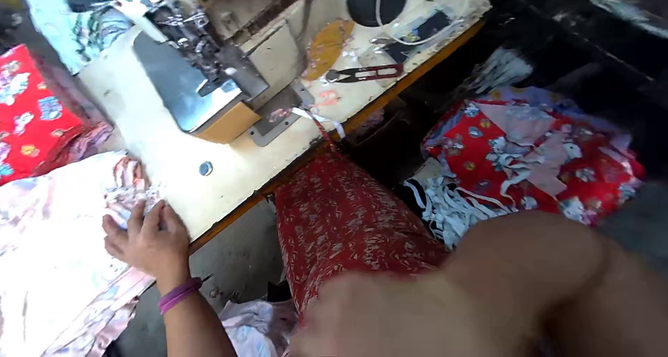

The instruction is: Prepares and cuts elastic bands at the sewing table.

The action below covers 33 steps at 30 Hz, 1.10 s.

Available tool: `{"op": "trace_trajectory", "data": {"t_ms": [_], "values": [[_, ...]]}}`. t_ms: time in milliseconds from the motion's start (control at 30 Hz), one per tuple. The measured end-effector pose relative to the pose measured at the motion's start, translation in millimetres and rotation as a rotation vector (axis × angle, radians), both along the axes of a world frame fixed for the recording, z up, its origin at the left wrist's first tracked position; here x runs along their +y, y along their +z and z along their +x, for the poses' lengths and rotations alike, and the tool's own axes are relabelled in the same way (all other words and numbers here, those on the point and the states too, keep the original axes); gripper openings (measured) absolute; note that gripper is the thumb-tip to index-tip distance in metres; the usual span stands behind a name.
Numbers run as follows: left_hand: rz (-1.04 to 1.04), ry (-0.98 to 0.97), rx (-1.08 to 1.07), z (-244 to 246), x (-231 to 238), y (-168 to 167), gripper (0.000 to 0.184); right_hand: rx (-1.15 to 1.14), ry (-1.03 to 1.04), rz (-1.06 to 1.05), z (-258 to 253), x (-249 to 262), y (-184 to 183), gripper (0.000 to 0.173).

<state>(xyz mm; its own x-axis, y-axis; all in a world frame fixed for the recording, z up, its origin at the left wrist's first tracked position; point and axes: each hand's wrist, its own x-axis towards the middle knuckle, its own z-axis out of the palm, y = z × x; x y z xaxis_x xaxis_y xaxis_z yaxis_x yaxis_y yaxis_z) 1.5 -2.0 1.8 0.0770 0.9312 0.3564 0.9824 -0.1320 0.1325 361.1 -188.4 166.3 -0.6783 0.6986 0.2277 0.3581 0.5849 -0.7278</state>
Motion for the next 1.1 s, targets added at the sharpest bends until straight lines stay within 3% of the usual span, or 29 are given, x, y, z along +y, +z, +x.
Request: {"op": "trace_trajectory", "data": {"t_ms": [67, 100, 200, 333, 467, 567, 667, 767, 833, 967, 1033, 1100], "values": [[0.001, -0.017, -0.017, 1.5, -4.8, 1.0, 0.036, -0.153, -0.039, -0.264, 27.8, 26.2, -52.3, 0.026], [0.002, -0.023, -0.016, 1.3, -7.4, 0.1, 0.036, -0.222, -0.186, -0.348, 46.6, 30.7, -79.9, 0.027], [-0.006, -0.034, -0.021, 1.5, -12.1, -1.7, 0.036, -0.366, -0.656, -0.331, 123.7, 8.0, -145.7, 0.021], [-0.03, -0.086, -0.086, 4.9, -13.5, 0.3, 0.034, -0.412, -1.068, -0.48, 205.3, -56.1, -147.2, 0.018], [0.159, -0.318, -0.27, 13.3, -21.3, -19.6, 0.025, -0.381, -1.453, -0.613, 249.3, -99.0, -132.8, 0.021], [0.253, -0.414, -0.281, 39.1, -34.5, -19.6, 0.022, -0.345, -1.726, -0.652, 276.3, -118.8, -141.1, 0.032], [0.251, -0.588, -0.297, 57.7, -38.8, -18.9, 0.021, -0.301, -1.766, -0.796, 286.6, -128.8, -178.0, 0.05], [0.19, -0.761, -0.325, 85.9, -48.1, -13.7, 0.019, -0.245, -1.613, -0.826, 278.3, -129.8, -235.0, 0.046], [0.142, -0.822, -0.313, 105.7, -54.7, -5.9, 0.018, -0.25, -1.613, -0.83, 275.9, -124.8, -247.4, 0.032], [0.112, -0.944, -0.421, 143.0, -62.7, 3.9, 0.017, -0.211, -1.695, -0.794, 279.9, -124.5, -211.9, 0.031], [0.042, -0.99, -0.623, 167.7, -70.4, 7.8, 0.021, -0.104, -1.759, -0.664, 271.1, -120.3, -181.1, 0.041], [-0.109, -0.954, -0.836, 197.7, -84.9, 15.6, 0.027, 0.06, -1.687, -0.596, 248.5, -106.8, -149.0, 0.049]]}}
